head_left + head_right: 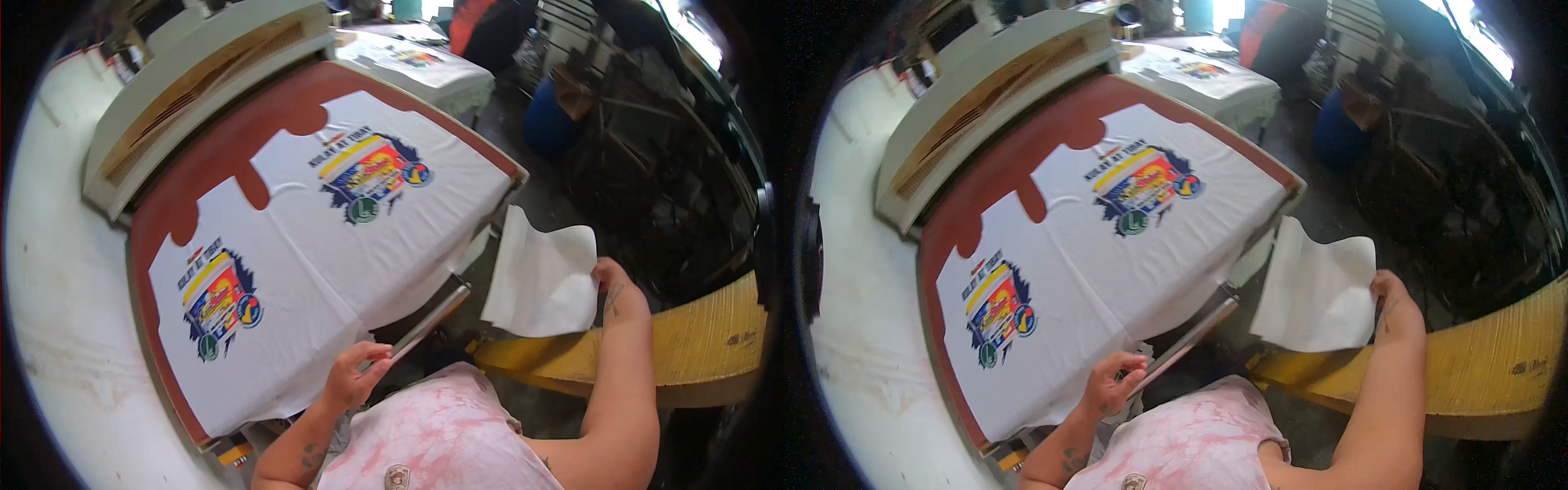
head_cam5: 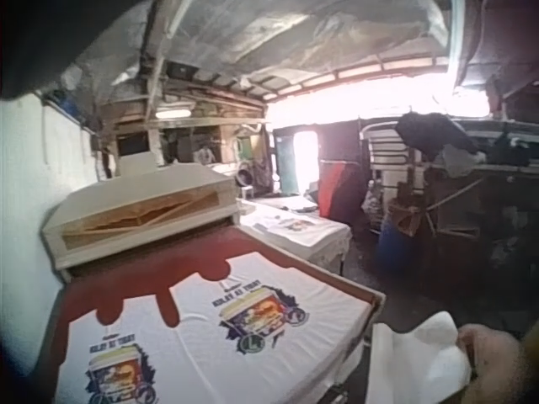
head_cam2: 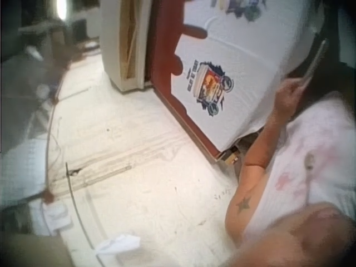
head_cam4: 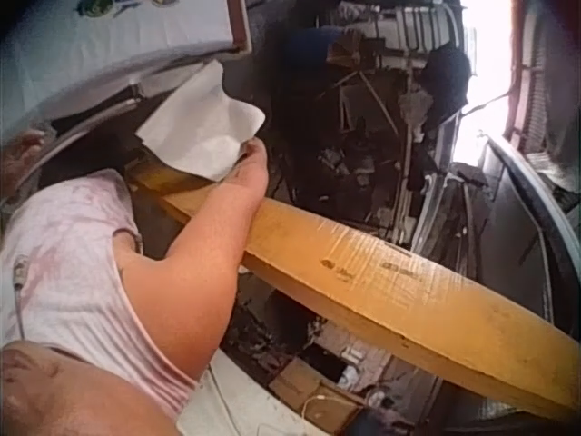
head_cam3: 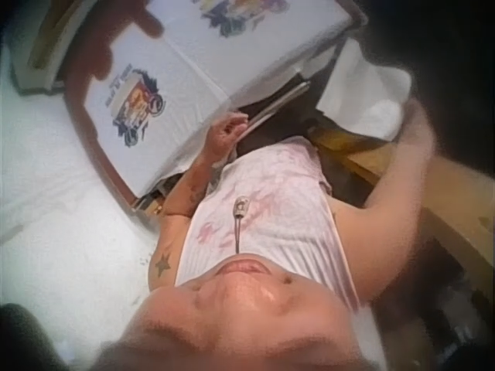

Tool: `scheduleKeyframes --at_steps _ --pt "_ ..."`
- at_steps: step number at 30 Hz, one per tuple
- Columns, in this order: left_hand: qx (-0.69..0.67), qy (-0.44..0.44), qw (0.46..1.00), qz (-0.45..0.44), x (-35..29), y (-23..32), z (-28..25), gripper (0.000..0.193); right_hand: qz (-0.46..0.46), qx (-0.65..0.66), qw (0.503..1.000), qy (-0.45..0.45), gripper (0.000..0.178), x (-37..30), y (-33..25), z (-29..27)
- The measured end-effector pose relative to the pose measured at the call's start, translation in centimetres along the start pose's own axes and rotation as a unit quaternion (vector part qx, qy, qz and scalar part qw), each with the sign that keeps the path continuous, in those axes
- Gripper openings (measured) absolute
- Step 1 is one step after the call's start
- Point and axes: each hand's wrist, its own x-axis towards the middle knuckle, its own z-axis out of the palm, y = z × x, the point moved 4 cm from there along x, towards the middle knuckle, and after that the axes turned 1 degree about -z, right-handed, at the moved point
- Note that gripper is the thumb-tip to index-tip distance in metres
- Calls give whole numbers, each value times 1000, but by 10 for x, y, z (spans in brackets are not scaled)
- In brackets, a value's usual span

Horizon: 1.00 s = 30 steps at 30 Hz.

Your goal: Placing fabric pieces and transfer designs onto a heat press to print graphics on shirts.

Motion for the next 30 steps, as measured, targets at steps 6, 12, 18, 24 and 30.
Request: scheduleKeyframes --at_steps 6,12,18,24,30 --pt "-84 79 988 -106 -4 -44 8 16 39 -5 993 110 29 58 19 0" --pt "-103 151 976 -117 66 -16 5 11 25 18 995 96 25 152 54 38" --pt "67 151 968 -190 145 -21 3 17 43 -1 999 12 27 270 68 141" --pt "185 121 933 -285 208 -34 31 16 -126 -72 982 116 32 372 122 161" --pt "191 71 942 -267 255 -41 51 16 27 -51 972 229 28 437 256 131"
